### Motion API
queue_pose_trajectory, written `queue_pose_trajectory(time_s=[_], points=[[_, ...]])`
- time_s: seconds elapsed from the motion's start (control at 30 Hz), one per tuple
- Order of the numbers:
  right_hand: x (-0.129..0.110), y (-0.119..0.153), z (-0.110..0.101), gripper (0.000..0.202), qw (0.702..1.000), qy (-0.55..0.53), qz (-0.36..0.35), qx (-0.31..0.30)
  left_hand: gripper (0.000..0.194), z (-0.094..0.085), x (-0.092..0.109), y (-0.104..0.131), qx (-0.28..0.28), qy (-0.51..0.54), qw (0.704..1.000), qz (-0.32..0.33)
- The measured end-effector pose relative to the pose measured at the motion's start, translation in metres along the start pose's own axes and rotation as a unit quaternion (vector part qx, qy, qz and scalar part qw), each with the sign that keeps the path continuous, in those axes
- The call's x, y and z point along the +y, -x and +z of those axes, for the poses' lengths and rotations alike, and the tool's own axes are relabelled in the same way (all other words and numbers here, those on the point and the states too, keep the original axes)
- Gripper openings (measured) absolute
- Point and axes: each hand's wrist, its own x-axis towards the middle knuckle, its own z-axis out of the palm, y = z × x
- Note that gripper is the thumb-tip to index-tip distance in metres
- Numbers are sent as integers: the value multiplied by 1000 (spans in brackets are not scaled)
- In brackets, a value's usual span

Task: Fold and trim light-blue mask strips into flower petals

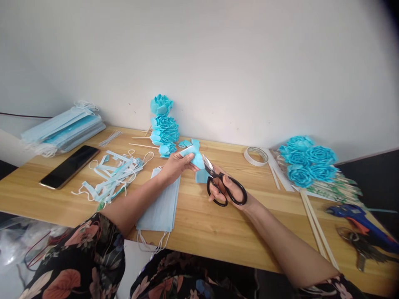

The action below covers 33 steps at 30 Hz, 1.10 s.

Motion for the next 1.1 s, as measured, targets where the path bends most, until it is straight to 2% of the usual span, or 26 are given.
queue_pose_trajectory(time_s=[0.43, 0.8, 1.1], points=[[2, 0, 3, 75, 1000, -17, -5, 6, 51, 4, 0, 5, -65, -48, 994, -75], [3, -1, 5, 70, 997, -28, -23, 65, 49, 2, -6, 1, -3, -32, 998, -46], [-1, -2, 11, 70, 995, 29, -40, 83, 49, 3, -5, 1, 1, -32, 999, -36]])
